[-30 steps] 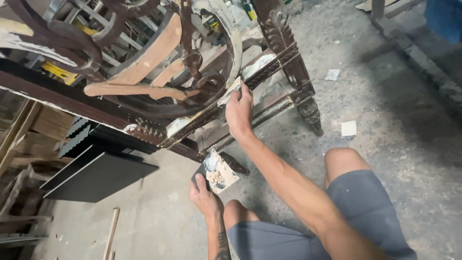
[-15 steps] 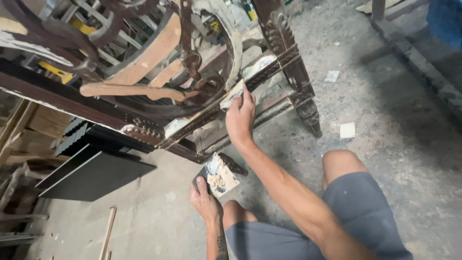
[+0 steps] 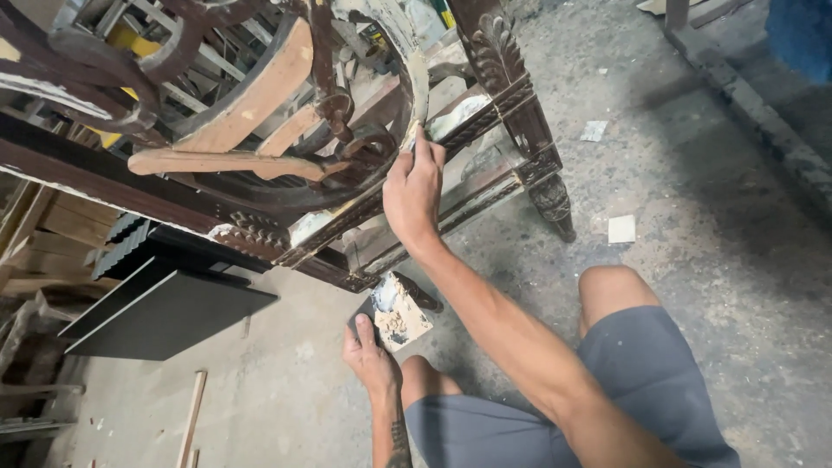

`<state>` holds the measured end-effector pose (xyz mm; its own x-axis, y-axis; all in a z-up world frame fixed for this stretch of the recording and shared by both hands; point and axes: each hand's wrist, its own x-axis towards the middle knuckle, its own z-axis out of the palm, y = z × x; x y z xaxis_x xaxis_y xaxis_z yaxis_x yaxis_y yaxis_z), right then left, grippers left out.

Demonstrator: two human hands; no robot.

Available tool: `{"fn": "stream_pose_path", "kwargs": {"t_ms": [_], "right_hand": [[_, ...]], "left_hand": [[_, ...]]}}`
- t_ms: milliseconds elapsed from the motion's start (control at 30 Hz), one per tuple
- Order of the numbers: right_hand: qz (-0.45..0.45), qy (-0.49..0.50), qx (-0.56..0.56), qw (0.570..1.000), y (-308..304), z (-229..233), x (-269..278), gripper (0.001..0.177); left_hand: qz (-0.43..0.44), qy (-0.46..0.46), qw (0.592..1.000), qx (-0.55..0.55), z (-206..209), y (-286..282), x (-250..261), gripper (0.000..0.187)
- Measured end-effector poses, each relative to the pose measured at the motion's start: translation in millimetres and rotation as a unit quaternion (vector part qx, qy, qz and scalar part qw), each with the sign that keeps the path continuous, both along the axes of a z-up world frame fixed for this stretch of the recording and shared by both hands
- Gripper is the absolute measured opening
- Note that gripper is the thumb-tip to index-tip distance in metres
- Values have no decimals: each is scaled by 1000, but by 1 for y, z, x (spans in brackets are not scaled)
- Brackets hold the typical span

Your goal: Applying wood filler to a wooden chair frame to repair cracks and joints before refinishing.

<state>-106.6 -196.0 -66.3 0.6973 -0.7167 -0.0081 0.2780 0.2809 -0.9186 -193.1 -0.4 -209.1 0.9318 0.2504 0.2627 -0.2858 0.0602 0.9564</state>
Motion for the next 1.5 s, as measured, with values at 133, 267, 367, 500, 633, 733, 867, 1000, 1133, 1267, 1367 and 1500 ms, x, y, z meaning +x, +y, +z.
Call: {"fn": "stream_pose_path", "kwargs": {"t_ms": [133, 267, 367, 500, 633, 733, 867, 1000, 1133, 1267, 1367, 1500], "right_hand": [[17, -15, 55, 998, -4, 1, -8, 55], [35, 43, 79, 995, -11, 14, -16, 57], [23, 55, 58, 997, -16, 17, -5, 57], [13, 19, 25, 999, -14, 23, -2, 56], [5, -14, 0, 1000, -10, 8, -7, 53], [-6, 45, 8, 999, -14, 1, -9, 56], [20, 57, 24, 998, -24, 22, -10, 57], [-4, 8, 27, 1000, -21, 20, 8, 55], [-16, -38, -13, 999, -16, 5, 4, 52], [-4, 22, -6, 1000, -24, 7, -3, 55], [4, 43, -3, 999, -29, 17, -5, 56], [-20, 10, -9, 1000, -23, 18, 6, 55]], "left_hand": [[17, -4, 998, 60, 9, 0, -2, 29], [30, 15, 995, 92, 9, 4, -7, 32], [17, 15, 999, 42, 0, 2, 0, 28], [25, 39, 996, 74, 4, 2, -6, 31], [40, 43, 992, 112, 6, 3, -6, 32], [37, 41, 994, 96, 5, 3, -8, 32], [21, 41, 997, 60, 0, 1, -3, 34], [0, 27, 999, 42, -5, 1, -4, 30], [-11, 20, 1000, 20, -11, 2, -4, 22], [7, 14, 998, 59, -7, 3, -4, 23], [17, 18, 996, 88, -8, 4, -5, 24], [9, 65, 996, 56, -10, 4, -8, 27]]}}
